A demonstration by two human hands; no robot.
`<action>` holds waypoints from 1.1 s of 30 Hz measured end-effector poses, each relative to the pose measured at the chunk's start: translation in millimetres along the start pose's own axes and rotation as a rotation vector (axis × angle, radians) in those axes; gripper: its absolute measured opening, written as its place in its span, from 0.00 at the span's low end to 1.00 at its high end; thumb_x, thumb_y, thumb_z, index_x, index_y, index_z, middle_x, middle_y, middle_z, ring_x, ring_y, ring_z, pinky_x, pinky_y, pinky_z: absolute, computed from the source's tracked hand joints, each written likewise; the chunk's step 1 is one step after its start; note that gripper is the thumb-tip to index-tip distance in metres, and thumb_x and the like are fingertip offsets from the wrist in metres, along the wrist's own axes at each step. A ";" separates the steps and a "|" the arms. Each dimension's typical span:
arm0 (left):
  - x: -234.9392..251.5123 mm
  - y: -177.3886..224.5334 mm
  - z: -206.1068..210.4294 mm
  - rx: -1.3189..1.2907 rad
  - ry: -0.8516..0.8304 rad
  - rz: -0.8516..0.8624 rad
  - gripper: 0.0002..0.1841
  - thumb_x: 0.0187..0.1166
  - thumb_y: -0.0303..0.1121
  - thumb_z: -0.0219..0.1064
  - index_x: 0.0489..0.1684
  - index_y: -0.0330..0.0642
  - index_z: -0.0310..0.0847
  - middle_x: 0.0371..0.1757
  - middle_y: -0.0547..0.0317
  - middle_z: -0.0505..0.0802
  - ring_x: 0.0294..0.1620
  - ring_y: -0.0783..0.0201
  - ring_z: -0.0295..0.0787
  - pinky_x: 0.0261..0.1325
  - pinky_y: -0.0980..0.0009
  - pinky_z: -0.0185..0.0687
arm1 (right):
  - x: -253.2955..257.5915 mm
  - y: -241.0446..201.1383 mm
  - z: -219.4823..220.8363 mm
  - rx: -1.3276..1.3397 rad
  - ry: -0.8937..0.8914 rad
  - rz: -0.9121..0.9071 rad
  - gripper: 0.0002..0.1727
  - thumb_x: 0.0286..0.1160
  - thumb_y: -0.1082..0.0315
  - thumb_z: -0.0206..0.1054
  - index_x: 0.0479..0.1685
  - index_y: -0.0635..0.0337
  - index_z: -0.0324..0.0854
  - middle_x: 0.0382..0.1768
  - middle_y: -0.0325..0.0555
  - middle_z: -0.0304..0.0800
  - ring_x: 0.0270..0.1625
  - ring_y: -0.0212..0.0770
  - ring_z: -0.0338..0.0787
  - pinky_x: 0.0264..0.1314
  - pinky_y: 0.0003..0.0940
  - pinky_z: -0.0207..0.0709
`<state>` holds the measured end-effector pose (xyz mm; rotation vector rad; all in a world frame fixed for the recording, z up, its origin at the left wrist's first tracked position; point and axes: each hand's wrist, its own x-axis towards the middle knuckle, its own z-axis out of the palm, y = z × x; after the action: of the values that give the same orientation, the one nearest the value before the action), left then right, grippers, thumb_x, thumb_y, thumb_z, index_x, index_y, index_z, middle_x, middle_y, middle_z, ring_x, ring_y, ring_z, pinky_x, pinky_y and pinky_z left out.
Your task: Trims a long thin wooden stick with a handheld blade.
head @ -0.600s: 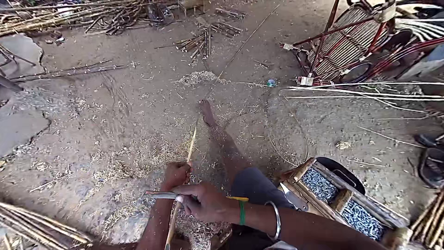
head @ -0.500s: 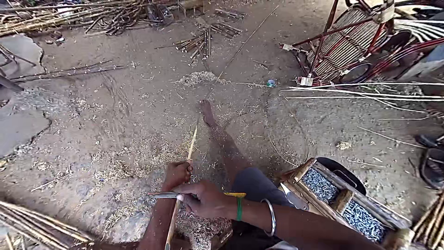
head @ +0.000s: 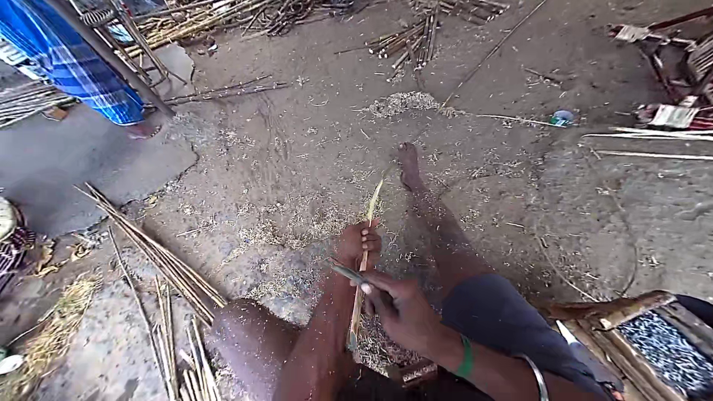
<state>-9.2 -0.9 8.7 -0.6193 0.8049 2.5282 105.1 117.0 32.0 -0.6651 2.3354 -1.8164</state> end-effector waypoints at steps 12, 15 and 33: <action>0.5 1.9 18.2 -0.034 0.070 0.044 0.37 0.88 0.64 0.32 0.32 0.42 0.79 0.06 0.76 0.64 0.02 0.83 0.56 0.07 0.87 0.49 | -31.1 -43.1 -8.4 -0.026 -0.190 -0.139 0.15 0.83 0.69 0.61 0.59 0.56 0.91 0.24 0.43 0.91 0.22 0.39 0.90 0.25 0.42 0.85; -20.6 3.2 24.6 0.111 0.059 0.056 0.34 0.89 0.62 0.33 0.36 0.44 0.77 0.08 0.75 0.59 0.02 0.83 0.49 0.05 0.87 0.43 | -10.0 -26.8 -24.1 -0.074 -0.137 -0.072 0.17 0.87 0.64 0.56 0.61 0.55 0.89 0.23 0.40 0.88 0.21 0.35 0.86 0.23 0.36 0.82; 6.9 -3.0 9.4 1.416 0.297 0.035 0.15 0.88 0.37 0.59 0.45 0.35 0.88 0.29 0.52 0.88 0.27 0.61 0.82 0.34 0.63 0.80 | 0.5 19.9 -62.6 0.097 -0.154 0.149 0.22 0.92 0.62 0.52 0.79 0.54 0.77 0.35 0.37 0.93 0.23 0.27 0.84 0.26 0.23 0.81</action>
<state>-16.0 8.8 10.7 -0.4128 2.2826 1.2722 77.6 176.6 30.8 -0.5799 2.1232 -1.7360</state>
